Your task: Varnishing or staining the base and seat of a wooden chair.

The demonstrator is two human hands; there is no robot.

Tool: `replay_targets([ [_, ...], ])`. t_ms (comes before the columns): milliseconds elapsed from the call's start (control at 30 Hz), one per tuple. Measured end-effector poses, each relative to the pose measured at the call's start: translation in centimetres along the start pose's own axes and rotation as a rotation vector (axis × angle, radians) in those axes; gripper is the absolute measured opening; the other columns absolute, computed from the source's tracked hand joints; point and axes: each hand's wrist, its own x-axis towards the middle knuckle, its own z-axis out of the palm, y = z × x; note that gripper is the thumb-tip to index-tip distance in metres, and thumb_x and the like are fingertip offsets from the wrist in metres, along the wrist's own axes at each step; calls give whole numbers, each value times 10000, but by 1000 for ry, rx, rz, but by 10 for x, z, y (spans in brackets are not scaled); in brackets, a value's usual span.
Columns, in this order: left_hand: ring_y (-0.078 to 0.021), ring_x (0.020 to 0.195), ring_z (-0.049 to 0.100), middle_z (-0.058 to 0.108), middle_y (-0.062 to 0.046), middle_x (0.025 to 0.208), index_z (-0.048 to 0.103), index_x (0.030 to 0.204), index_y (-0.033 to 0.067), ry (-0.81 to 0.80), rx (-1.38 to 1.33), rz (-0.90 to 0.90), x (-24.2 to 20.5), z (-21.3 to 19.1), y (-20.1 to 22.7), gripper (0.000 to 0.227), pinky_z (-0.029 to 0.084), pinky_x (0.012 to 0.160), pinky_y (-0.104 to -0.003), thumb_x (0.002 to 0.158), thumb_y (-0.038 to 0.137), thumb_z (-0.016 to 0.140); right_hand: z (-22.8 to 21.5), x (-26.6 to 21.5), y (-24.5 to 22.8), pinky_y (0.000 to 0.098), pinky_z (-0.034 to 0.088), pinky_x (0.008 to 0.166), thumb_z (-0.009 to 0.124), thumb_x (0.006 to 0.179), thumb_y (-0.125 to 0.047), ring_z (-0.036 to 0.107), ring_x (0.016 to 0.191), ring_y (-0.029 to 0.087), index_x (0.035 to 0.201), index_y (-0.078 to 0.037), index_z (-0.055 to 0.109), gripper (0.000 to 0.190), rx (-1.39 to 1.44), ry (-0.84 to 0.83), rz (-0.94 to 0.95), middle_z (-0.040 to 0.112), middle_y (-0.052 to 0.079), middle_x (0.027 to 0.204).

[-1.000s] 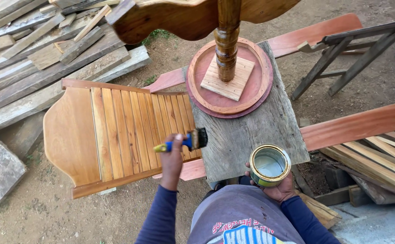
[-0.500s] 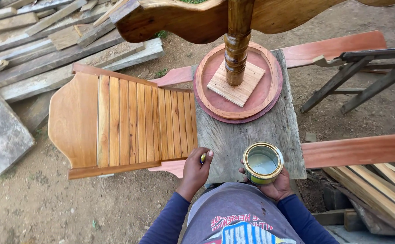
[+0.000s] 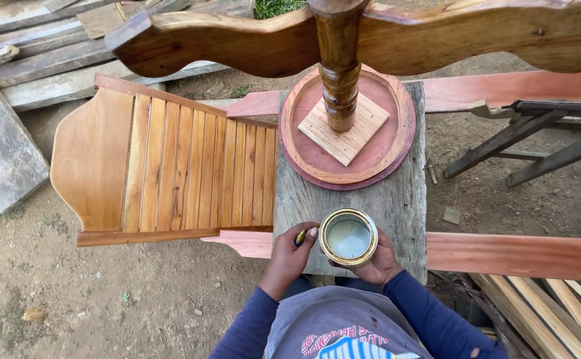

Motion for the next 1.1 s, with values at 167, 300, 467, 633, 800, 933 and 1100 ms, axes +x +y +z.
replay_targets([
  [167,-51,822,606,735,1,892,714,1174,-2,51,-49,9,0,-1,16,279,526,742,-239,1011,209,633,-4,3,-7,683,447,1044,524,934,-592,559,1315,388,1478,-140,490,708,0,43,57,544,143,1482],
  [300,-62,706,480,594,5,768,733,1183,-1,9,-54,-19,10,-16,3,282,435,619,-244,1026,216,643,-6,17,-6,677,435,1071,526,956,-582,567,1298,376,1478,-147,500,680,-4,17,7,559,137,1466],
  [467,-49,709,500,632,15,805,724,1183,10,-98,-32,99,35,-49,21,282,453,621,-229,1010,217,642,12,21,13,662,446,1074,513,939,-589,580,1275,376,1460,-142,500,687,7,30,-158,581,139,1438],
  [633,-68,704,590,728,-40,825,767,1196,56,7,152,202,55,-96,59,310,497,636,-234,977,250,664,55,4,32,596,480,1038,495,968,-589,542,1291,501,1508,-66,409,756,-19,-148,-283,517,247,1464],
  [800,-115,763,652,752,-54,932,741,1192,67,-136,155,168,64,-109,67,321,566,684,-296,938,260,707,56,-9,45,588,502,1024,491,930,-594,538,1285,497,1512,-86,380,780,10,-95,-326,485,276,1476],
  [933,-214,944,722,726,-104,1124,728,1186,55,-346,316,260,53,-85,43,313,575,836,-351,969,278,698,40,-5,48,605,510,1014,479,947,-583,530,1284,517,1517,-79,368,769,-27,-109,-354,482,270,1479],
  [1100,-296,893,735,740,-162,1013,714,1154,20,-294,235,384,40,-68,68,304,559,792,-376,999,272,645,41,1,44,626,521,988,468,956,-577,537,1274,540,1505,-66,381,755,-52,-62,-376,501,251,1466],
])
